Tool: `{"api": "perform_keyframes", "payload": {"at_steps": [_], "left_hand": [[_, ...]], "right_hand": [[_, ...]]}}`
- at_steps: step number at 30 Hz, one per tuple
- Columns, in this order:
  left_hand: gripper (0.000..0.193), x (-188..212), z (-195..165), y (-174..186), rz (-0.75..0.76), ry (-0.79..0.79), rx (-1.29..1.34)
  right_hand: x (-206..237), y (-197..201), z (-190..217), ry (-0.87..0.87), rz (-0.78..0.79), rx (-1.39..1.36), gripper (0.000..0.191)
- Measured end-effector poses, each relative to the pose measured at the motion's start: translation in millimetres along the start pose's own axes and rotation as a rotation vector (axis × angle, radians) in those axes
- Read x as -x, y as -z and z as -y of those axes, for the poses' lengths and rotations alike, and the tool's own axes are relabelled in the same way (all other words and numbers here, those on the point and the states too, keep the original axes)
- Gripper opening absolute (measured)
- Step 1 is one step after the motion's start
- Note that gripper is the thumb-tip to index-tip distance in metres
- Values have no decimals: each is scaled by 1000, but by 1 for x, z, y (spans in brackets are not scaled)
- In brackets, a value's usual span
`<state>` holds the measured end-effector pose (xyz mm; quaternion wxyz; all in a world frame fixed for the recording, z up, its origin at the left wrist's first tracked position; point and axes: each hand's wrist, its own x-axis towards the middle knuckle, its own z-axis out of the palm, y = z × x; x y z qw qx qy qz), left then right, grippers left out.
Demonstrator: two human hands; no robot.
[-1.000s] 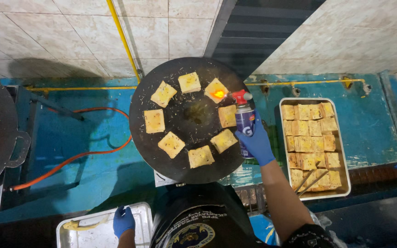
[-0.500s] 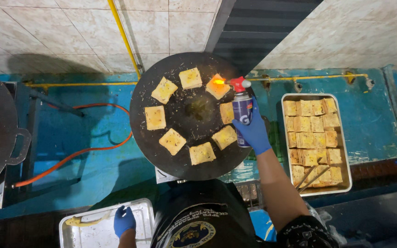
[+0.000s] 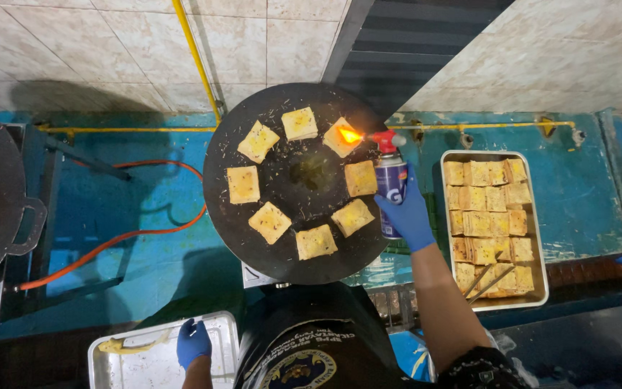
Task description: The person uses a blowtorch to char tofu cubes arranged on a flat round pan, moving the flame over each piece. They flip and reposition pieces with tongs and by hand, then transfer the torched tofu into a metal tray filled with finished pieces.
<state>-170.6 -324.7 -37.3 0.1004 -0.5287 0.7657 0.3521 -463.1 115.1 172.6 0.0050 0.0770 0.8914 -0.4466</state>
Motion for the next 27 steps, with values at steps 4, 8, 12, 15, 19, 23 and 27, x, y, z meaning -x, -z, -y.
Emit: {"api": "perform_keyframes", "payload": {"at_steps": [4,8,12,15,19,23,27], "left_hand": [[39,4,6,1,-16,-34,-8],[40,9,11,1,-7,8,-18],[41,12,13,1,-7,-21,-10],[41,9,9,0,-1,14,-30],[41,6,3,0,19,-10,-25],[42,4,-4,-1,14,3,-33],[43,1,-8,-1,33,19,-44]], "right_hand": [[-15,-11,-1,72,0,-86,106],[-30,-17,-2,70,9,-156,105],[-31,-12,-6,45,-14,-121,106],[-23,-7,-9,178,-18,-158,101],[-4,1,-13,16,-4,-109,101],[11,8,-16,24,10,-88,104],[10,15,-21,-4,1,-48,106]]}}
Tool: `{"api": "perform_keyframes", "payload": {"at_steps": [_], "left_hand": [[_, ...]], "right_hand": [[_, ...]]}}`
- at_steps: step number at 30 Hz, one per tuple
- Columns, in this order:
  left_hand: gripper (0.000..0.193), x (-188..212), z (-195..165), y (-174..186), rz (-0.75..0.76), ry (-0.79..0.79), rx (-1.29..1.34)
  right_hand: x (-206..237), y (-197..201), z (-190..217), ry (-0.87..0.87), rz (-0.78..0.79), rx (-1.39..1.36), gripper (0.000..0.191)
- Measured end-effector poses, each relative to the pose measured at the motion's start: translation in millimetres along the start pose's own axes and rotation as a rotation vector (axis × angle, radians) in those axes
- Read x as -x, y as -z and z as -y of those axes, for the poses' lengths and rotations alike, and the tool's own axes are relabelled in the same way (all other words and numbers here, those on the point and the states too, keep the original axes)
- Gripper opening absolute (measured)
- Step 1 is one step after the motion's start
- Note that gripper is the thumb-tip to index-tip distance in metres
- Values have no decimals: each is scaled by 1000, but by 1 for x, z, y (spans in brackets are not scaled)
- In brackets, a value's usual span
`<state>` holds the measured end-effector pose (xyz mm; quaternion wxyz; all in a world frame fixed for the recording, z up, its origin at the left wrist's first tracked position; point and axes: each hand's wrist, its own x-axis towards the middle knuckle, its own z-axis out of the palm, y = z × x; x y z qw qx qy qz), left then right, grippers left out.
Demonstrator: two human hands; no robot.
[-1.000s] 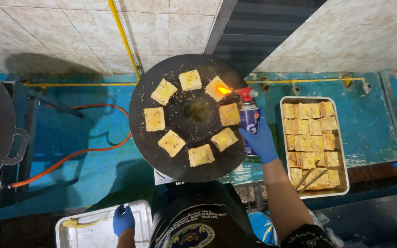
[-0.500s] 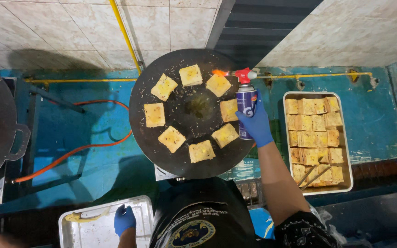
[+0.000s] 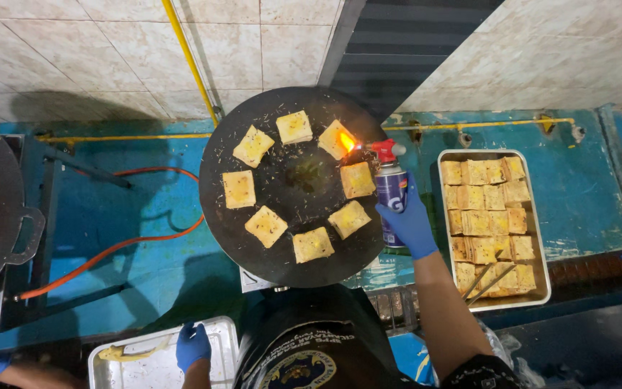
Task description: The person uses a blowtorch to char tofu cubes arranged on a flat round pan, moving the flame over each piece. They flip and reposition pieces with tongs and by hand, then transfer the torched tofu into a metal tray filled with finished pieces.
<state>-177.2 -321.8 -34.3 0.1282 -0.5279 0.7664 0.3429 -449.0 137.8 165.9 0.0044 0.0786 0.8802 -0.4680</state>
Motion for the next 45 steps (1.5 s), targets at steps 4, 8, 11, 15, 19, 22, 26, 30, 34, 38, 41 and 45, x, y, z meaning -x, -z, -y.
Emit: {"api": "perform_keyframes", "payload": {"at_steps": [4,8,11,15,19,22,26,30,34,38,41,45], "left_hand": [[42,1,1,-1,-31,-68,15],[43,1,3,-1,-43,-57,55],[42,0,5,2,-55,-85,44],[42,2,10,7,-46,-59,49],[41,1,8,8,-41,-9,33],[39,-3,3,5,-20,41,-10],[42,-3,0,-1,-36,-85,62],[41,-4,-3,-4,-48,-123,69],[41,-4,-4,-4,-28,-74,86],[42,-4,-2,-2,-41,-76,103],[41,-2,3,-1,-37,-84,95],[42,-2,7,1,-45,-42,88]], "right_hand": [[-9,3,-2,-9,-13,-21,106],[-20,-3,1,33,-5,-73,104],[-29,-11,6,72,-6,-41,102],[-40,-20,14,51,18,-75,101],[-45,-25,18,46,17,-84,105],[-42,-26,17,48,10,-71,105],[-28,-23,16,73,28,-51,105],[-6,-17,17,47,60,-22,103],[6,-10,14,-90,88,-11,106],[-3,-8,5,18,68,-22,105],[-15,-16,2,49,51,-52,102],[-31,-40,10,-50,72,-136,104]]}}
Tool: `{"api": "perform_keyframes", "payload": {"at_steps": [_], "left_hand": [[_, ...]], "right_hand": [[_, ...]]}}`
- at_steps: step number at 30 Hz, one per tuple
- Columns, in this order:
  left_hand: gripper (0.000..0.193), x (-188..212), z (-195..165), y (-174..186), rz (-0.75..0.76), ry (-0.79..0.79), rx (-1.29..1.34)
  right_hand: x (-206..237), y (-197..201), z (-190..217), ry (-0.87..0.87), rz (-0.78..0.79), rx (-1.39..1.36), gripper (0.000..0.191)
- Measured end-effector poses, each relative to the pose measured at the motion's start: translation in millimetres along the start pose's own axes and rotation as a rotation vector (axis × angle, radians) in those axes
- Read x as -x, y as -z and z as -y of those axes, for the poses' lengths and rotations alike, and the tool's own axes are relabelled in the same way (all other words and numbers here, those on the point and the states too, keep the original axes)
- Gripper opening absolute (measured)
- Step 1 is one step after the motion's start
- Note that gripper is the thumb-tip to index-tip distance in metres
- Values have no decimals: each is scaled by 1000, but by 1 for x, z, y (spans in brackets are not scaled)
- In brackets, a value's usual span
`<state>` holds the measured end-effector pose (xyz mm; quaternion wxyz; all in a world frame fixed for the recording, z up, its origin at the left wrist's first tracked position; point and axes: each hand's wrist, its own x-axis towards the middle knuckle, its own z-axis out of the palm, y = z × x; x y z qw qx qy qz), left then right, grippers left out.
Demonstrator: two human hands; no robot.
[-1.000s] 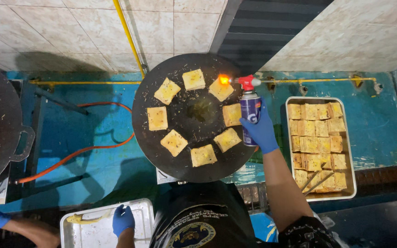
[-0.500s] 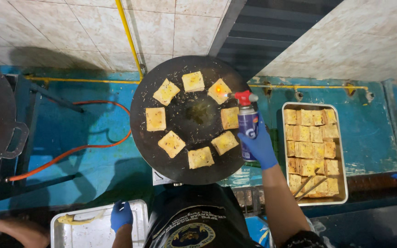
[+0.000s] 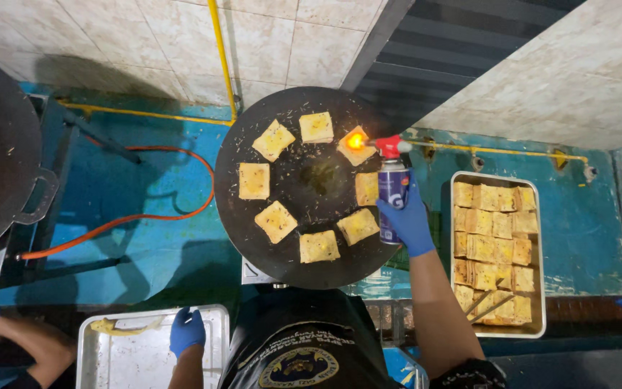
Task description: The person uses a blowtorch to char tofu cubes arranged on a flat round pan, moving the flame over each piece. They flip and reposition pieces with tongs and by hand, then transfer the torched tofu into a metal tray filled with finished pieces.
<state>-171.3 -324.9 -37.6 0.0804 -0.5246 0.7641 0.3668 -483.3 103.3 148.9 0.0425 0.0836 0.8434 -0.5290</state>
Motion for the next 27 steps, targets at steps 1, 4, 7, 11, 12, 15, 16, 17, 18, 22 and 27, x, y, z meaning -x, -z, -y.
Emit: {"api": "perform_keyframes", "payload": {"at_steps": [1,4,7,11,12,15,16,17,18,22,27], "left_hand": [[42,1,1,0,-5,13,2],[43,1,4,2,-2,-24,53],[41,5,14,5,-32,39,15],[41,11,26,10,-45,79,14],[41,12,29,12,-49,88,26],[41,14,35,17,-54,106,9],[41,13,36,18,-55,110,-4],[41,14,37,19,-52,119,-8],[41,15,39,19,-49,127,-11],[42,13,38,19,-54,125,-15],[39,9,30,16,-35,112,23]], "right_hand": [[-4,-6,3,55,9,10,104],[-14,-22,10,175,36,30,104],[-26,-41,19,197,55,24,104],[-38,-63,27,303,113,-51,103],[-40,-68,28,356,134,-85,102],[-41,-82,29,262,180,-118,103],[-41,-87,29,238,187,-136,104],[-41,-92,29,212,195,-154,104],[-41,-95,28,187,202,-170,104],[-42,-98,25,283,201,-146,103],[-40,-82,30,320,174,-130,102]]}}
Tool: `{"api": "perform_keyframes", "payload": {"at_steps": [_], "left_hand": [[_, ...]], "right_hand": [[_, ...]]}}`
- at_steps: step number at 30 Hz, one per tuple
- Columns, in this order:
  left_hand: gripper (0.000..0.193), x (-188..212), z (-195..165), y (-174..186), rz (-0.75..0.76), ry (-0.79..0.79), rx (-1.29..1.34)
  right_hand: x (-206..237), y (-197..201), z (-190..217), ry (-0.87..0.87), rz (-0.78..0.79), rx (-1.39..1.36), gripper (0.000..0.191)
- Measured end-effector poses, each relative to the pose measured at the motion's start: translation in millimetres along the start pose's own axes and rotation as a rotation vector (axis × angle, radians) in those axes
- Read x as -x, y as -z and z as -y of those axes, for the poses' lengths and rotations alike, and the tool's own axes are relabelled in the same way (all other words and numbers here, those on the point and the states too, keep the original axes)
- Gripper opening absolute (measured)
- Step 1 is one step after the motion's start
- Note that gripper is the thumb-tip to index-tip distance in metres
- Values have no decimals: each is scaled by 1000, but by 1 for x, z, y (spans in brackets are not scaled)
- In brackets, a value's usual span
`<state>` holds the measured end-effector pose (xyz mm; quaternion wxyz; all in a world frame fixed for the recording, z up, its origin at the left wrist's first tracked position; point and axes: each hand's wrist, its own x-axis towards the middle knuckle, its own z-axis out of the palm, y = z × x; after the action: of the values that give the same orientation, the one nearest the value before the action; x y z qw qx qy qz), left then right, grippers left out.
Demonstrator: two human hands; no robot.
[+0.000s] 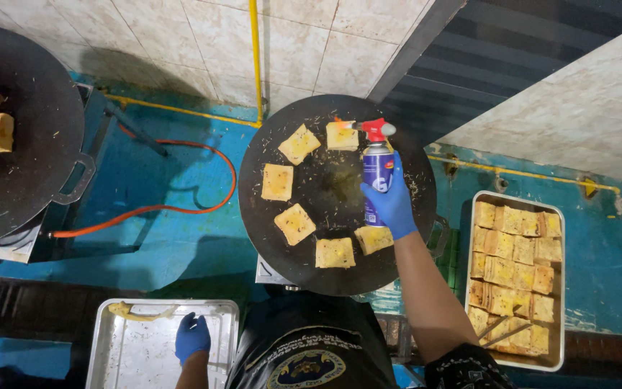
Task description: The person uses a blowtorch to char tofu cubes arranged on a flat round pan, moving the flame over each piece. They flip and reposition pieces with tongs and by hand, then transfer the torched tofu into a metal tray filled with finished pieces.
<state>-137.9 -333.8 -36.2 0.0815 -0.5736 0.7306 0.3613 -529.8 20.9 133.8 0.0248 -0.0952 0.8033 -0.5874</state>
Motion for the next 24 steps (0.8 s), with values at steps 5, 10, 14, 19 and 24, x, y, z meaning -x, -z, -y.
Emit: {"api": "perform_keyframes", "payload": {"at_steps": [5,10,14,19,24], "left_hand": [[40,0,-6,-3,15,-2,22],[40,0,-10,-7,10,7,16],[40,0,-11,-8,10,-20,5],[40,1,-11,-8,7,-2,8],[41,4,-11,-7,0,-52,-7]], "right_hand": [[0,13,9,-165,-106,70,103],[1,14,-4,-82,-97,31,103],[3,0,-20,-29,-56,-60,105],[9,-11,-17,-86,-28,0,106],[14,-10,-9,-158,-22,58,107]]}}
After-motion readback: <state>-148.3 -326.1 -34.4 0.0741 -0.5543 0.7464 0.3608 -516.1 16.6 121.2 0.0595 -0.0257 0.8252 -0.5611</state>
